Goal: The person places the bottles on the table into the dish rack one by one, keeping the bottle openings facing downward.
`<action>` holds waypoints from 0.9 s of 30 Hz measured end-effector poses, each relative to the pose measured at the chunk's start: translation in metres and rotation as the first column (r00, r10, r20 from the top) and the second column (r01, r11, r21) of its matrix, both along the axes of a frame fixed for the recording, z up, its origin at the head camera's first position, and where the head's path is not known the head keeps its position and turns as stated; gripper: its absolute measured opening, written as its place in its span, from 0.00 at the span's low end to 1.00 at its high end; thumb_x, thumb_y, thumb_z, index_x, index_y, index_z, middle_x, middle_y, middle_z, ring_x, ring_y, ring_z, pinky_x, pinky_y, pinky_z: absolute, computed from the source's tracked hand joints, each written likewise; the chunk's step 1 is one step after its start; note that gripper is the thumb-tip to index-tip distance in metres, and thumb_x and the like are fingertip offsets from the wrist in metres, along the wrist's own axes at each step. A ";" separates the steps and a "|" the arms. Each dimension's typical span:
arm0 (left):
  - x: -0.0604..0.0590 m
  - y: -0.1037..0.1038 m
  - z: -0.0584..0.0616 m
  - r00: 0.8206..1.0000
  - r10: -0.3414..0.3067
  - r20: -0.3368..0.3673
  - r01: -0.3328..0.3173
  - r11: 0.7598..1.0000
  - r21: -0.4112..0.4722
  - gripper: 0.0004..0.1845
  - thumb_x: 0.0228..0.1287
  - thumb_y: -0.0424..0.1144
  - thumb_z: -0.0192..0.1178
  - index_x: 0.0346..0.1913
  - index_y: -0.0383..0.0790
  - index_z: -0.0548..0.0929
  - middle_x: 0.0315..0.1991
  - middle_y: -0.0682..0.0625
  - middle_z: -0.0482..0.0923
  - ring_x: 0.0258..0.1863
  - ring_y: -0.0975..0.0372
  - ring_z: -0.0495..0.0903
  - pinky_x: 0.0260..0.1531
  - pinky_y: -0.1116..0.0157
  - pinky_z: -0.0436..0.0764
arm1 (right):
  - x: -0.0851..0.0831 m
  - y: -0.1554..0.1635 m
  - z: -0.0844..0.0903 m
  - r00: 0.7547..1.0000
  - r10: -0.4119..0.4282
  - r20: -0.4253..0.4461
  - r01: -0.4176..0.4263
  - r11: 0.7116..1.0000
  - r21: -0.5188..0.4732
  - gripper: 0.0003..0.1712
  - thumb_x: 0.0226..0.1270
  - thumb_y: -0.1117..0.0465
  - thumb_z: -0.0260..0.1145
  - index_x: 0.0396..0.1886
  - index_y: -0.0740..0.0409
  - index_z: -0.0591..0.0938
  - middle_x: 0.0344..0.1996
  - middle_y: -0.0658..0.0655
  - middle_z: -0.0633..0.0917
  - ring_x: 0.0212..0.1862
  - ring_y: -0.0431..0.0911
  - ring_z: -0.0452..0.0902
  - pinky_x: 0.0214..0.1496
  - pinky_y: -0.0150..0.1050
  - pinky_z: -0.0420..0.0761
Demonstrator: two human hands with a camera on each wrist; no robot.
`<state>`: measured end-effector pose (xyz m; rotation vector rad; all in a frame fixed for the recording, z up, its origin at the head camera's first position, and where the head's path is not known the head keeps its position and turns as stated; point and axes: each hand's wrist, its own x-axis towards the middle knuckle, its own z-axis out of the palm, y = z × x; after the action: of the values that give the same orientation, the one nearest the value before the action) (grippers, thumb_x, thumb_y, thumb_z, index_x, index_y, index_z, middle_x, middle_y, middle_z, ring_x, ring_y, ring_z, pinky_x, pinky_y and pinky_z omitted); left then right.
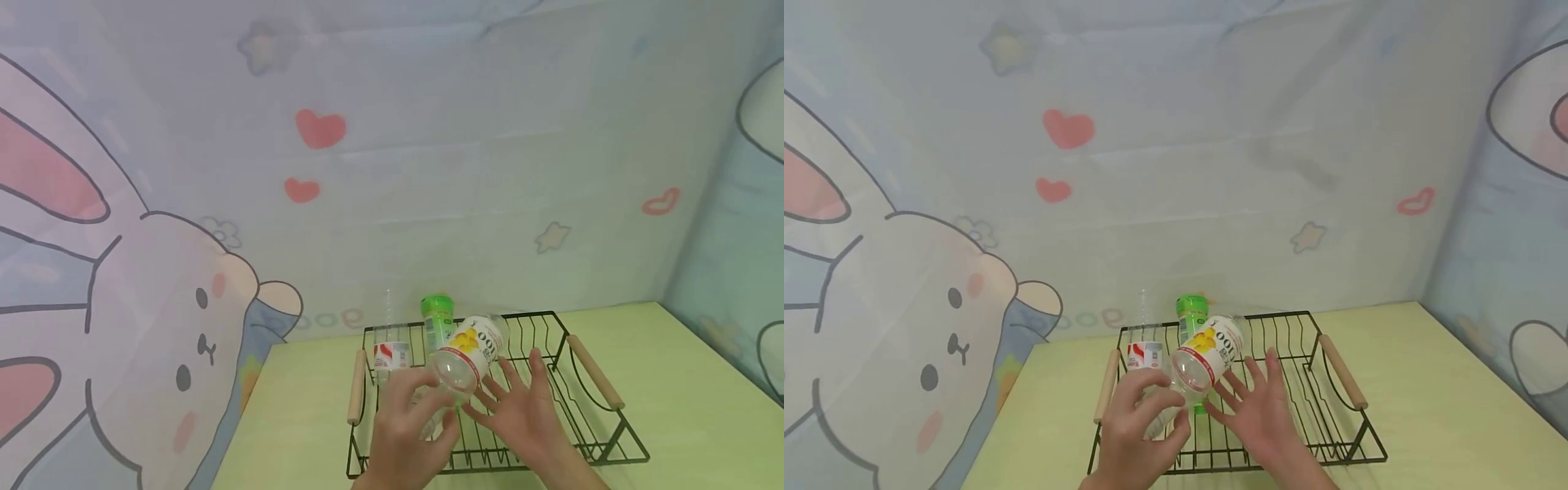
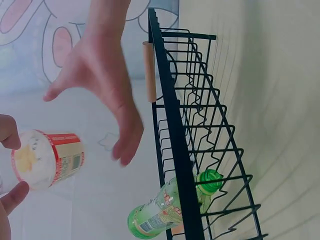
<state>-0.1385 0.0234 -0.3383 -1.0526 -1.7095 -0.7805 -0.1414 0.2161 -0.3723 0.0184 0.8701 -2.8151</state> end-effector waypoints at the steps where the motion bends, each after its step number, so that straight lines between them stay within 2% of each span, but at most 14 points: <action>1: 0.001 0.001 -0.001 0.999 -0.001 -0.037 0.002 1.000 0.017 0.12 0.41 0.29 0.66 0.32 0.44 0.83 0.41 0.48 0.76 0.43 0.57 0.74 0.42 0.66 0.78 | 0.000 -0.004 0.002 1.000 0.015 0.007 -0.015 0.998 -0.054 0.60 0.57 0.20 0.46 0.76 0.41 0.30 0.71 0.58 0.47 0.71 0.54 0.49 0.70 0.55 0.58; 4: 0.002 0.006 -0.002 0.991 0.003 -0.135 0.006 0.998 0.064 0.09 0.43 0.29 0.63 0.32 0.42 0.83 0.39 0.46 0.76 0.40 0.55 0.75 0.39 0.68 0.77 | -0.003 -0.015 0.006 0.998 0.056 -0.019 -0.059 0.982 -0.180 0.59 0.53 0.19 0.50 0.76 0.40 0.40 0.68 0.56 0.58 0.68 0.53 0.60 0.71 0.54 0.56; 8: 0.005 0.011 -0.004 0.977 0.030 -0.210 -0.008 0.995 0.104 0.06 0.46 0.30 0.59 0.29 0.40 0.83 0.37 0.45 0.77 0.38 0.54 0.76 0.35 0.69 0.78 | -0.008 -0.021 0.009 0.986 0.122 -0.115 -0.154 0.934 -0.322 0.52 0.54 0.21 0.53 0.72 0.42 0.56 0.65 0.55 0.70 0.66 0.52 0.66 0.72 0.51 0.55; 10: 0.007 0.012 -0.006 0.976 0.044 -0.213 -0.021 0.994 0.108 0.05 0.48 0.30 0.58 0.28 0.40 0.83 0.37 0.45 0.78 0.38 0.54 0.76 0.35 0.70 0.78 | -0.010 -0.023 0.011 0.978 0.149 -0.147 -0.194 0.906 -0.377 0.48 0.56 0.22 0.54 0.69 0.44 0.63 0.63 0.54 0.73 0.65 0.52 0.67 0.72 0.49 0.55; 12: 0.009 0.014 -0.010 0.979 0.060 -0.193 -0.041 0.994 0.102 0.05 0.52 0.32 0.57 0.27 0.41 0.83 0.37 0.46 0.78 0.39 0.55 0.76 0.36 0.69 0.78 | -0.011 -0.023 0.013 0.972 0.164 -0.166 -0.219 0.886 -0.409 0.46 0.57 0.24 0.54 0.67 0.46 0.65 0.61 0.55 0.74 0.63 0.52 0.68 0.71 0.47 0.59; 16: 0.011 0.018 -0.017 0.983 0.060 -0.172 -0.044 0.994 0.096 0.04 0.52 0.32 0.58 0.25 0.42 0.81 0.38 0.46 0.79 0.40 0.55 0.77 0.41 0.66 0.78 | -0.010 -0.025 0.021 0.966 0.176 -0.191 -0.244 0.866 -0.437 0.41 0.61 0.26 0.53 0.65 0.44 0.59 0.57 0.56 0.76 0.62 0.52 0.70 0.68 0.44 0.64; 18: 0.011 0.021 -0.020 0.980 0.061 -0.191 -0.043 0.994 0.098 0.05 0.52 0.32 0.58 0.23 0.43 0.80 0.36 0.46 0.79 0.40 0.54 0.77 0.42 0.65 0.78 | -0.010 -0.026 0.025 0.966 0.167 -0.200 -0.240 0.869 -0.433 0.36 0.66 0.30 0.51 0.63 0.44 0.57 0.55 0.56 0.77 0.60 0.51 0.72 0.67 0.43 0.66; 22: 0.012 0.024 -0.025 0.976 0.071 -0.206 -0.053 0.994 0.093 0.11 0.60 0.35 0.54 0.21 0.44 0.80 0.35 0.47 0.78 0.39 0.54 0.77 0.41 0.65 0.79 | -0.011 -0.028 0.030 0.982 0.113 -0.151 -0.167 0.893 -0.418 0.26 0.73 0.43 0.50 0.62 0.47 0.56 0.49 0.53 0.79 0.52 0.47 0.77 0.62 0.38 0.72; 24: 0.012 0.025 -0.028 0.978 0.081 -0.193 -0.065 0.994 0.088 0.12 0.62 0.36 0.52 0.21 0.44 0.80 0.35 0.48 0.78 0.39 0.55 0.77 0.40 0.65 0.79 | -0.011 -0.028 0.032 0.990 0.087 -0.111 -0.124 0.910 -0.396 0.25 0.73 0.48 0.50 0.62 0.46 0.53 0.46 0.52 0.79 0.47 0.45 0.78 0.58 0.35 0.74; 27: 0.012 0.026 -0.031 0.980 0.078 -0.182 -0.063 0.994 0.089 0.12 0.61 0.36 0.52 0.22 0.44 0.80 0.35 0.48 0.78 0.39 0.55 0.77 0.41 0.65 0.79 | -0.011 -0.027 0.033 0.995 0.066 -0.077 -0.089 0.928 -0.361 0.26 0.73 0.51 0.49 0.63 0.44 0.49 0.44 0.51 0.79 0.45 0.43 0.77 0.57 0.34 0.74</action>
<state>-0.1268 0.0494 -0.3689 -0.9717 -1.5355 -0.6803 -0.1525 0.1886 -0.3391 -0.1559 0.3374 -2.8672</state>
